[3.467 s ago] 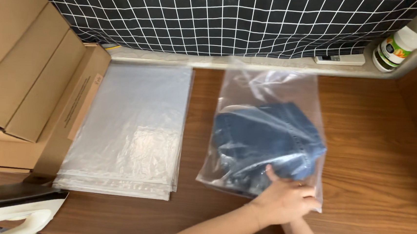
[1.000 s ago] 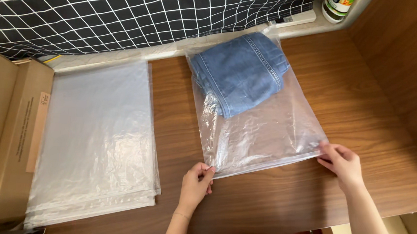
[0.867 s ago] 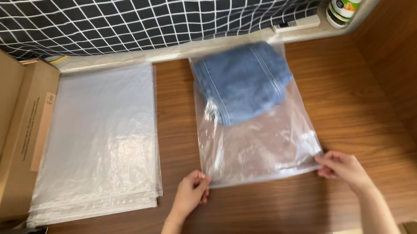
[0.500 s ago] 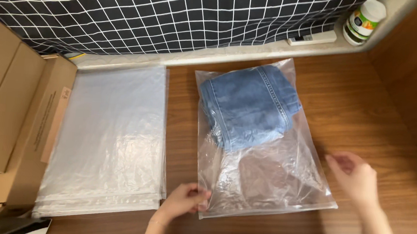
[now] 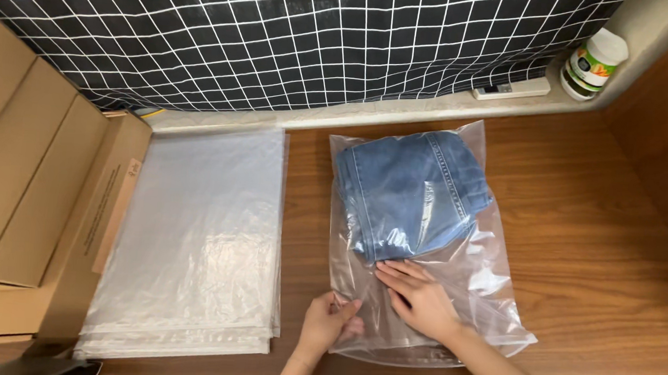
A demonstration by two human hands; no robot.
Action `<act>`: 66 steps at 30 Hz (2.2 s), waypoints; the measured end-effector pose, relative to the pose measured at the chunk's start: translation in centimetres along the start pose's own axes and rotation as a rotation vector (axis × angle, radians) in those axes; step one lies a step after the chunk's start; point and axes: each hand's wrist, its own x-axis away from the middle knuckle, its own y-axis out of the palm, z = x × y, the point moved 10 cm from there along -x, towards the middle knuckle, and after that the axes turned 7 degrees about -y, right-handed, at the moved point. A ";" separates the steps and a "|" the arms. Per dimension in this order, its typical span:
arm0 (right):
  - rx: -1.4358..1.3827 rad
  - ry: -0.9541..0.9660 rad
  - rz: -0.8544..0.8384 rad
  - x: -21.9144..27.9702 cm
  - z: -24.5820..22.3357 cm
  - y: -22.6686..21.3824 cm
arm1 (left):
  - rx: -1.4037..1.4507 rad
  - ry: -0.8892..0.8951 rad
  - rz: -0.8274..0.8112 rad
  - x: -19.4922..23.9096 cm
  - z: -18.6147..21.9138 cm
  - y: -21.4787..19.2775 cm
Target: The person places folded jeans into a clear plastic bag and seals it. They then place the bagged jeans into a cardboard box and close it. Later, they take a gray t-shirt from a clothes rack, lay it on a table, and iron it with a steam iron.
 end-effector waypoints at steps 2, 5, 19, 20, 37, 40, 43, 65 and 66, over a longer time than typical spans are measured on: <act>0.035 0.016 -0.025 -0.9 -0.6 0.1 | -0.106 0.037 0.037 0.3 0.5 -0.2; 0.112 0.065 -0.066 -1.7 -0.6 1.0 | -0.262 0.081 0.127 -0.1 0.3 -1.0; -0.298 0.589 -0.318 3.6 6.7 -4.5 | -0.114 -0.109 -0.042 1.0 -1.6 -4.9; -0.200 0.778 -0.315 5.3 8.2 -7.9 | -0.075 -0.083 -0.057 0.1 -2.5 -5.9; 0.476 0.102 0.255 10.0 9.9 -14.1 | -1.615 1.711 0.356 5.9 11.0 2.1; 0.456 -0.032 0.176 9.2 8.9 -13.8 | -1.633 1.698 0.292 5.2 10.0 2.2; 0.336 -0.096 0.047 9.6 8.2 -13.2 | -1.593 1.674 0.279 4.2 9.0 2.0; 0.312 -0.152 0.046 8.8 9.3 -13.6 | -1.508 1.382 0.147 4.4 9.7 0.7; 0.265 -0.140 0.036 8.7 9.6 -14.2 | -1.497 1.205 0.050 4.2 9.7 0.9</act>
